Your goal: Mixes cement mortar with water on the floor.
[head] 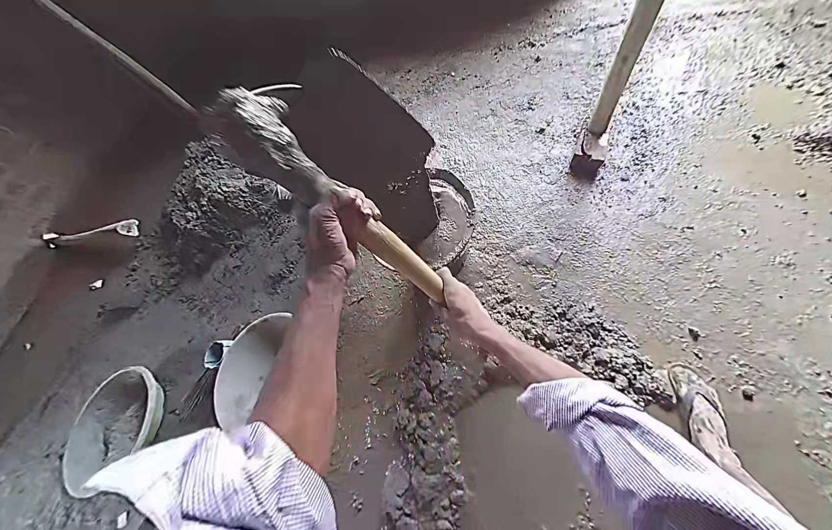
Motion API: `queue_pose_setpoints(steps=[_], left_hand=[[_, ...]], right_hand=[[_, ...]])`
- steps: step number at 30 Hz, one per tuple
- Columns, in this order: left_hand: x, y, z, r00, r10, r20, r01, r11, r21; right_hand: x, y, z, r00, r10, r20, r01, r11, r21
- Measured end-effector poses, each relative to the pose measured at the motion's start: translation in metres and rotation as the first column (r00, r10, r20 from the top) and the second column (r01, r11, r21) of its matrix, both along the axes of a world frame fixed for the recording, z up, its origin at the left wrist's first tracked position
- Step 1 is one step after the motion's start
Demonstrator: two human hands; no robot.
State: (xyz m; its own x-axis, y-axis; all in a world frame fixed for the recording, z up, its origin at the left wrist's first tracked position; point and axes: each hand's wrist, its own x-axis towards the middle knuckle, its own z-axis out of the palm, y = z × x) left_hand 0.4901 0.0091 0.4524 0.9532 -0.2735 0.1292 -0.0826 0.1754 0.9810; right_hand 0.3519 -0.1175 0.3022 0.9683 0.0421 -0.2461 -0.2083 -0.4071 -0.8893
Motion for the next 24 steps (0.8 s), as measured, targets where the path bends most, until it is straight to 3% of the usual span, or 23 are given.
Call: queue_pose_setpoints(steps=[3, 6, 9, 12, 14, 17, 19, 21, 24], left_hand=[[-0.015, 0.006, 0.03, 0.982, -0.025, 0.187, 0.028, 1.0, -0.013], [-0.043, 0.017, 0.031, 0.972, 0.033, 0.231, -0.024, 0.999, -0.04], [-0.097, 0.021, 0.001, 0.994, 0.088, 0.062, -0.083, 0.993, -0.088], [-0.168, 0.014, -0.059, 0.958, 0.104, -0.268, -0.148, 0.977, -0.152], [-0.216, 0.007, -0.112, 0.832, 0.176, -0.527, -0.251, 0.965, -0.075], [-0.298, 0.007, -0.205, 0.437, 0.288, -0.852, -0.244, 0.95, 0.195], [-0.342, 0.007, -0.269, 0.278, 0.282, -0.918, -0.14, 0.958, 0.251], [-0.391, 0.012, -0.313, 0.22, 0.316, -0.923, -0.004, 0.946, 0.323], [-0.439, 0.017, -0.323, 0.088, 0.322, -0.943, 0.18, 0.926, 0.333]], right_hand=[[0.017, -0.007, 0.014, 0.989, 0.039, 0.14, -0.039, 0.999, -0.006], [0.007, -0.011, 0.017, 0.972, 0.064, 0.226, -0.062, 0.998, -0.018], [-0.051, -0.008, 0.003, 0.987, 0.052, 0.155, -0.046, 0.998, -0.043], [-0.166, -0.003, -0.024, 0.988, -0.003, -0.157, -0.02, 0.989, -0.144], [-0.253, 0.006, -0.028, 0.881, -0.006, -0.472, -0.07, 0.987, -0.144], [-0.363, 0.041, -0.026, 0.561, -0.008, -0.828, -0.057, 0.997, -0.048], [-0.399, 0.061, -0.042, 0.449, -0.063, -0.891, 0.051, 0.998, -0.045], [-0.427, 0.077, -0.06, 0.384, -0.123, -0.915, 0.154, 0.986, -0.068], [-0.452, 0.079, -0.085, 0.299, -0.161, -0.941, 0.201, 0.974, -0.102]])
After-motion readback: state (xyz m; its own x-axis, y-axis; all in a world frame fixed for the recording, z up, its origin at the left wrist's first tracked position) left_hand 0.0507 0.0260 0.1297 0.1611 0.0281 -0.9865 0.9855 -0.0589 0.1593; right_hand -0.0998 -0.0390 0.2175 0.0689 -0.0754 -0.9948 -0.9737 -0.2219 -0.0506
